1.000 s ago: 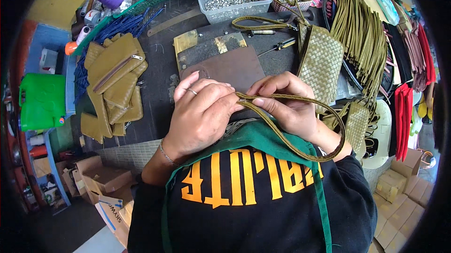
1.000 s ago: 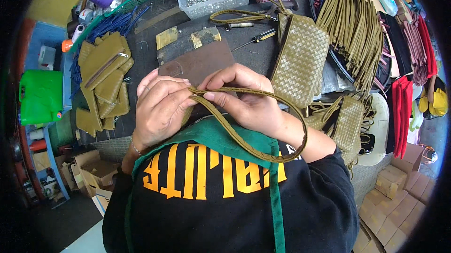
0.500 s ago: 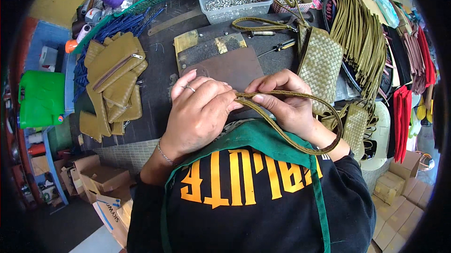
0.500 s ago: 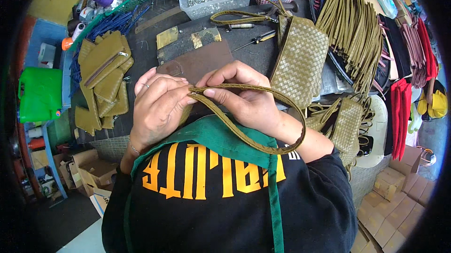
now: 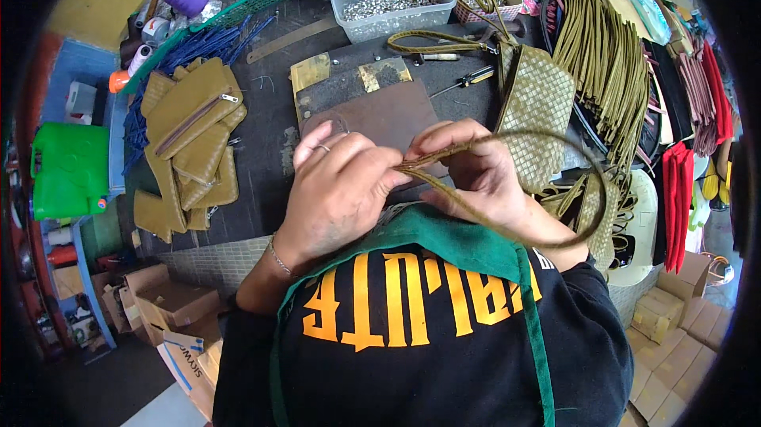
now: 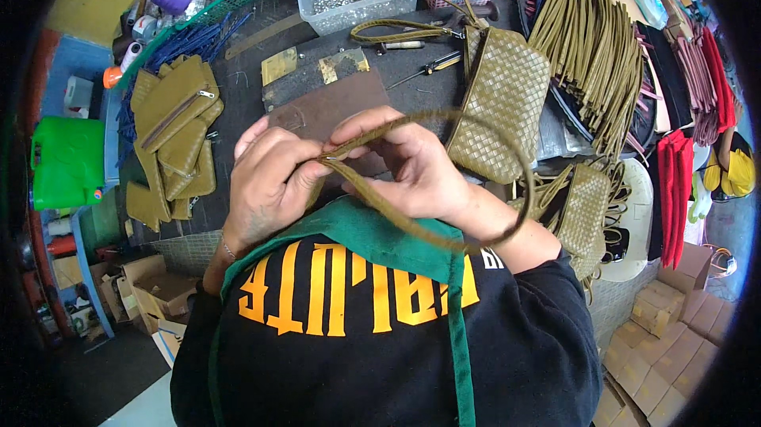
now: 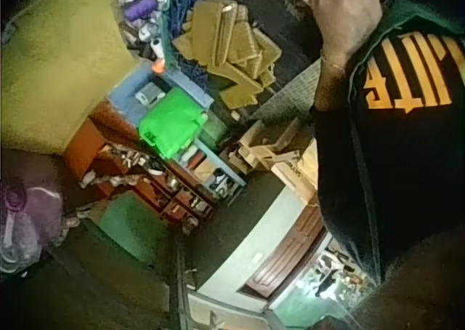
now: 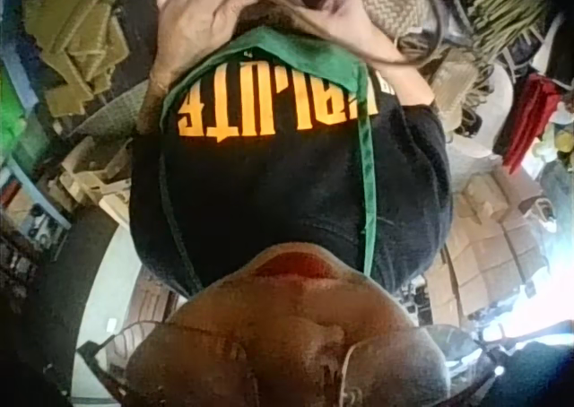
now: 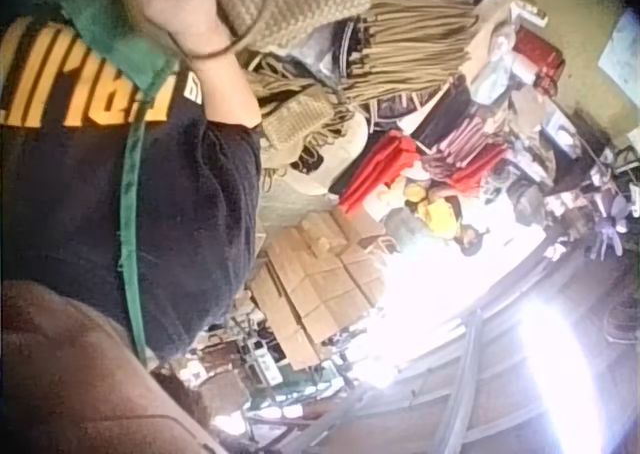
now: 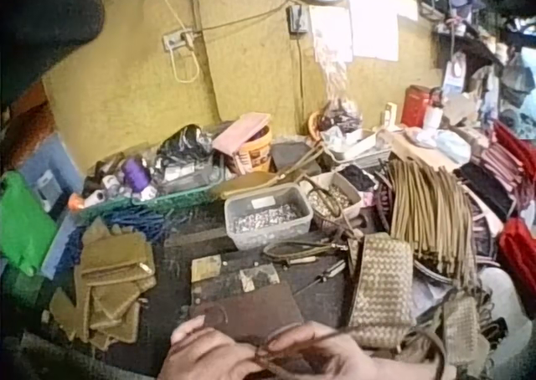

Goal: The person attaches a leather strap to a pouch by threading the strap through a metal ring and weaving the end into the strap itself. They repeat the action with another strap, picking up components from a work table covered in leather pieces and hardware.

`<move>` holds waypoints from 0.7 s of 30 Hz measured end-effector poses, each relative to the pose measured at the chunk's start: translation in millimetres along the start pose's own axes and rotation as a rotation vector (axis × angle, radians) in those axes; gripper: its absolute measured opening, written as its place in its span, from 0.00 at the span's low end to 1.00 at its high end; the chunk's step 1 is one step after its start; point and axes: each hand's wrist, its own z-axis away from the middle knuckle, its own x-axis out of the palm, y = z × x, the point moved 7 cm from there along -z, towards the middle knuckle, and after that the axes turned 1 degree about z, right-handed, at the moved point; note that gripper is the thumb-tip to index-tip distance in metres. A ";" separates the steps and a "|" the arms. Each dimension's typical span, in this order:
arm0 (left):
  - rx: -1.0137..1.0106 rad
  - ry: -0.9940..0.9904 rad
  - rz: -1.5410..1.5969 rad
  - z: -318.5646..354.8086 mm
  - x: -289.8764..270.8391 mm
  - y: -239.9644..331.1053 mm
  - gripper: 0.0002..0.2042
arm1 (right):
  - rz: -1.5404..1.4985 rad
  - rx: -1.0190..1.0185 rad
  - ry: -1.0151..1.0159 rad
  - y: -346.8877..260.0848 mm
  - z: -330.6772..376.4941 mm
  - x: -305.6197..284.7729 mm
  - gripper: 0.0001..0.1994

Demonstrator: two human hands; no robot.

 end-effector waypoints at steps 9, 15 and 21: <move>-0.112 -0.031 0.276 -2.1 5.2 -6.2 0.10 | 0.107 0.050 0.132 9.4 0.1 -3.2 0.14; 0.015 -0.083 0.200 1.0 10.7 -5.1 0.08 | 0.092 -0.052 0.121 11.2 0.6 -2.3 0.11; 0.080 -0.032 0.125 3.3 9.2 -3.4 0.05 | 0.102 0.052 0.022 10.1 -2.2 -8.1 0.11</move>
